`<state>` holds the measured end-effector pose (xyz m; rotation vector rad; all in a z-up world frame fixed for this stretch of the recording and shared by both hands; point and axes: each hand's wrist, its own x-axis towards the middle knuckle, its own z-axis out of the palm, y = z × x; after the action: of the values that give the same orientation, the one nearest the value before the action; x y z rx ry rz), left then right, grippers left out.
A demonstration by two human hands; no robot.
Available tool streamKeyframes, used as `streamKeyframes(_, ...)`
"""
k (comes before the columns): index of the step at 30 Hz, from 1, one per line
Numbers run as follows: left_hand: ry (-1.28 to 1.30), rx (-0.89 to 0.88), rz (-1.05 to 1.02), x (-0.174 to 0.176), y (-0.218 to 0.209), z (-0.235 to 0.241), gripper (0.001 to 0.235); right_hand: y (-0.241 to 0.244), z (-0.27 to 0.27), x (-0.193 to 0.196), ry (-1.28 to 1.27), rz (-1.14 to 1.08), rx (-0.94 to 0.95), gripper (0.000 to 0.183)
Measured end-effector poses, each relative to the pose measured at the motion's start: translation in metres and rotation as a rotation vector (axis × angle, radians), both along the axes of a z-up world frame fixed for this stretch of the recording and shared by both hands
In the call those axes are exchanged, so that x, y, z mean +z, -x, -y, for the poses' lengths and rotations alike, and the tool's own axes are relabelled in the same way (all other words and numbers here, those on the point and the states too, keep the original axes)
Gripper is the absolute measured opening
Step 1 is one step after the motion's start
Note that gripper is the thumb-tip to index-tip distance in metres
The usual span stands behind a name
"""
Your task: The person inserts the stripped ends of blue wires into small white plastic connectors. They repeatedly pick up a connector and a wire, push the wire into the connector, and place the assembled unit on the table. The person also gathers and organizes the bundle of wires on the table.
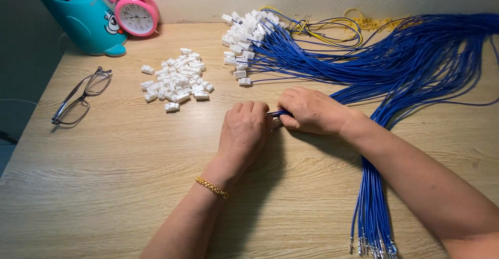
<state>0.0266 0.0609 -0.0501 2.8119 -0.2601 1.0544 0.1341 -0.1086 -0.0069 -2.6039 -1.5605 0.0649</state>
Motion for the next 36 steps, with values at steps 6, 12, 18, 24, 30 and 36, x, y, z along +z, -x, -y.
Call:
streamKeyframes(6,0.371,-0.112,-0.047,-0.003,-0.005,-0.005,0.021,0.009,0.003,0.010,-0.107,-0.048,0.007,0.019)
streamKeyframes(12,0.263,-0.039,0.062,0.018,0.003,0.006,0.013,0.013,0.006,0.015,-0.186,-0.098,0.016,0.017)
streamKeyframes(18,0.352,0.028,0.034,0.016,0.002,0.011,0.008,0.016,0.008,0.019,-0.263,-0.129,0.056,0.028)
streamKeyframes(24,0.449,0.064,-0.140,0.004,0.006,-0.010,0.007,0.009,0.020,0.019,-0.262,-0.194,0.096,0.034)
streamKeyframes(30,0.462,0.030,-0.329,0.002,0.011,-0.009,0.011,0.005,0.024,0.010,-0.122,-0.131,0.062,0.019)
streamKeyframes(36,0.204,0.034,-0.579,0.052,0.031,0.001,0.046,0.001,0.017,-0.012,-0.040,0.062,0.050,0.020)
